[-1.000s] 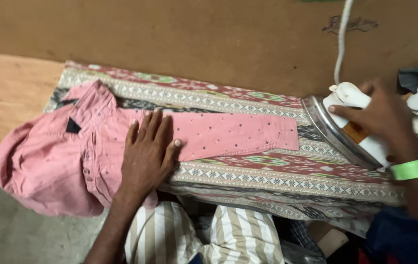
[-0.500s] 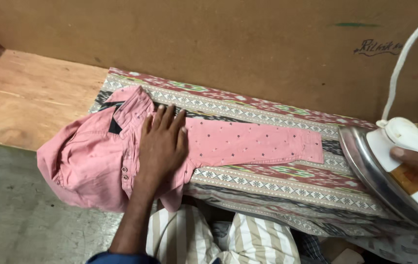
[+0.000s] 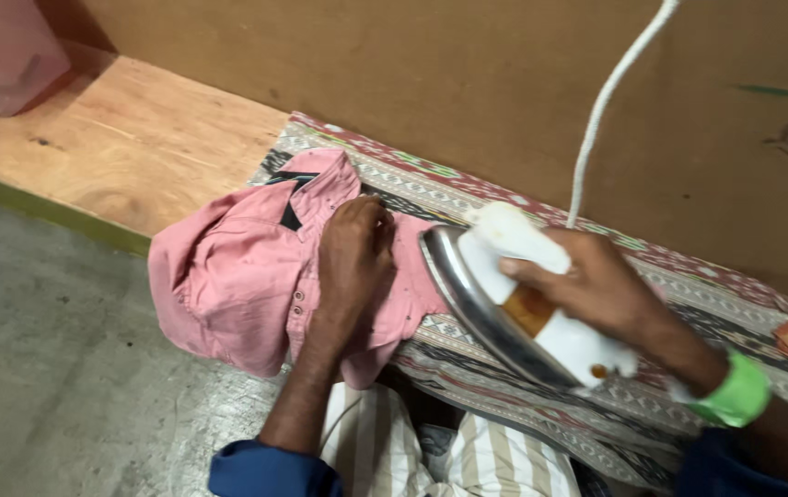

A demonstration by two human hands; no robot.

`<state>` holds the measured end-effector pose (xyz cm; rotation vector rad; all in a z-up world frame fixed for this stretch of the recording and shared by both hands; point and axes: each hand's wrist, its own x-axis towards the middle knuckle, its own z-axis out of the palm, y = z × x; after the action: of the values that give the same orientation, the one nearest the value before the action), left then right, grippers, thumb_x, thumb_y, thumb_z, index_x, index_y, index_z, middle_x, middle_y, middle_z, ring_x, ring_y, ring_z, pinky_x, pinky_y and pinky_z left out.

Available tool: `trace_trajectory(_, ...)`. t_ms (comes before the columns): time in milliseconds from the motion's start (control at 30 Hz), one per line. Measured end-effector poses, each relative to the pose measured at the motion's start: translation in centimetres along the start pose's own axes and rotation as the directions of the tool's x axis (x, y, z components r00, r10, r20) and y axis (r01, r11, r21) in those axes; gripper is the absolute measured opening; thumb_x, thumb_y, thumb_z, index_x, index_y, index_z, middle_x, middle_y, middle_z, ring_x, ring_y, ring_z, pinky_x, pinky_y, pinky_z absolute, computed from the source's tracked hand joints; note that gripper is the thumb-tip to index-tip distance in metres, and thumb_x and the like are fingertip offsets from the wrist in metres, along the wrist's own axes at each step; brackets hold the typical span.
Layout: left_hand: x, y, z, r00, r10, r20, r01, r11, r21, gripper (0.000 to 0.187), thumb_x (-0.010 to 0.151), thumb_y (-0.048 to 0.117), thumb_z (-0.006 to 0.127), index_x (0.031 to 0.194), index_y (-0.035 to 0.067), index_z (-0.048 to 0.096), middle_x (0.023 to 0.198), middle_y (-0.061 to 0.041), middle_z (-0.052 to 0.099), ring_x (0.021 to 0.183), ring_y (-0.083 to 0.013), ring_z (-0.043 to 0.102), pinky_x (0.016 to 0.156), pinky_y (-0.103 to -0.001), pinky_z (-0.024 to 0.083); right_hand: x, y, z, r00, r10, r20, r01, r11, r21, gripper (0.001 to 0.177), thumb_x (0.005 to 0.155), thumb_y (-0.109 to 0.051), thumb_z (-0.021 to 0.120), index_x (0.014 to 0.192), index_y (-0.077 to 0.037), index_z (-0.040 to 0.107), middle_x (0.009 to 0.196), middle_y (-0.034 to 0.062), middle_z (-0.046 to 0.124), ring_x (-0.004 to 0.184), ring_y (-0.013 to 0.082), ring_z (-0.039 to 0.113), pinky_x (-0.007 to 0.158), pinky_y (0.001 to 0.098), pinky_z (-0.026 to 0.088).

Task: The person irons a pink patterned shirt laid on a patterned cloth on the floor. They use a white electric iron to smooth the sleeves and body, adjusting the fabric with their hands throughout.

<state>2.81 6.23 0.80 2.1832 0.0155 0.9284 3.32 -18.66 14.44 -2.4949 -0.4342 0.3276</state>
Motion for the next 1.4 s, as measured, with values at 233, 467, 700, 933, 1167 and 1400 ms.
trace_trajectory(233,-0.5,0.2,0.1,0.994,-0.067,-0.089,0.074,0.994,0.074,0.013,0.085,0.001,0.071,0.097,0.000,0.074,0.114,-0.016,0.061,0.109,-0.0328,0.057,0.092,-0.045,0.050,2.5,-3.0,2.7,0.994,-0.087,-0.059,0.070,0.967,-0.245,0.049,0.091,-0.046,0.064,0.105,0.002,0.065,0.062,0.0196,0.072,0.059,0.0327,0.075,0.057,0.0466,0.054)
trace_trajectory(467,0.0,0.1,0.5,0.997,-0.002,-0.076,0.024,0.959,0.281,0.025,0.086,0.011,0.073,0.108,-0.003,0.071,0.122,-0.021,0.056,0.112,-0.0343,0.052,0.092,-0.049,0.047,4.5,-2.0,3.2,0.987,-0.110,-0.113,0.051,0.901,-0.430,0.067,0.096,-0.044,0.064,0.132,0.011,0.049,0.069,0.0282,0.069,0.068,0.0432,0.073,0.062,0.0517,0.056)
trace_trajectory(700,-0.3,1.0,0.4,0.998,-0.029,-0.053,0.032,0.999,0.044,0.021,0.096,0.013,0.067,0.114,0.003,0.068,0.116,-0.016,0.064,0.107,-0.0334,0.060,0.092,-0.046,0.049,5.1,-1.3,2.1,0.957,-0.287,-0.038,0.282,0.953,-0.114,0.076,0.096,-0.047,0.065,0.150,-0.009,0.028,0.078,0.0199,0.069,0.058,0.0273,0.066,0.051,0.0395,0.055)
trace_trajectory(933,-1.2,2.4,2.0,0.996,0.037,0.081,-0.050,0.984,0.172,0.053,0.090,0.001,0.056,0.141,-0.008,0.048,0.132,-0.026,0.058,0.124,-0.0400,0.055,0.105,-0.049,0.043,4.5,-2.2,1.1,0.987,-0.036,0.157,0.017,0.992,0.122,0.082,0.095,-0.044,0.060,0.165,-0.024,0.021,0.070,0.0056,0.063,0.040,0.0151,0.053,0.037,0.0346,0.048)
trace_trajectory(1167,-1.3,2.3,2.3,0.987,0.031,0.156,-0.082,0.940,0.330,0.051,0.098,0.010,0.052,0.145,-0.008,0.047,0.146,-0.027,0.053,0.142,-0.0392,0.046,0.117,-0.048,0.034,4.2,0.1,0.9,0.984,-0.178,0.002,0.178,0.982,-0.062,0.074,0.099,-0.037,0.055,0.159,-0.010,0.022,0.089,0.0290,0.073,0.071,0.0358,0.073,0.072,0.0482,0.056)
trace_trajectory(1400,-1.4,2.5,2.2,0.988,0.035,0.151,-0.083,0.943,0.322,0.049,0.104,0.019,0.050,0.145,-0.007,0.050,0.147,-0.026,0.053,0.143,-0.0386,0.045,0.118,-0.048,0.034,3.4,3.1,0.1,0.986,-0.160,-0.046,0.154,0.981,-0.120,0.072,0.099,-0.033,0.058,0.157,-0.008,0.024,0.110,0.0329,0.070,0.099,0.0448,0.072,0.083,0.0513,0.055)
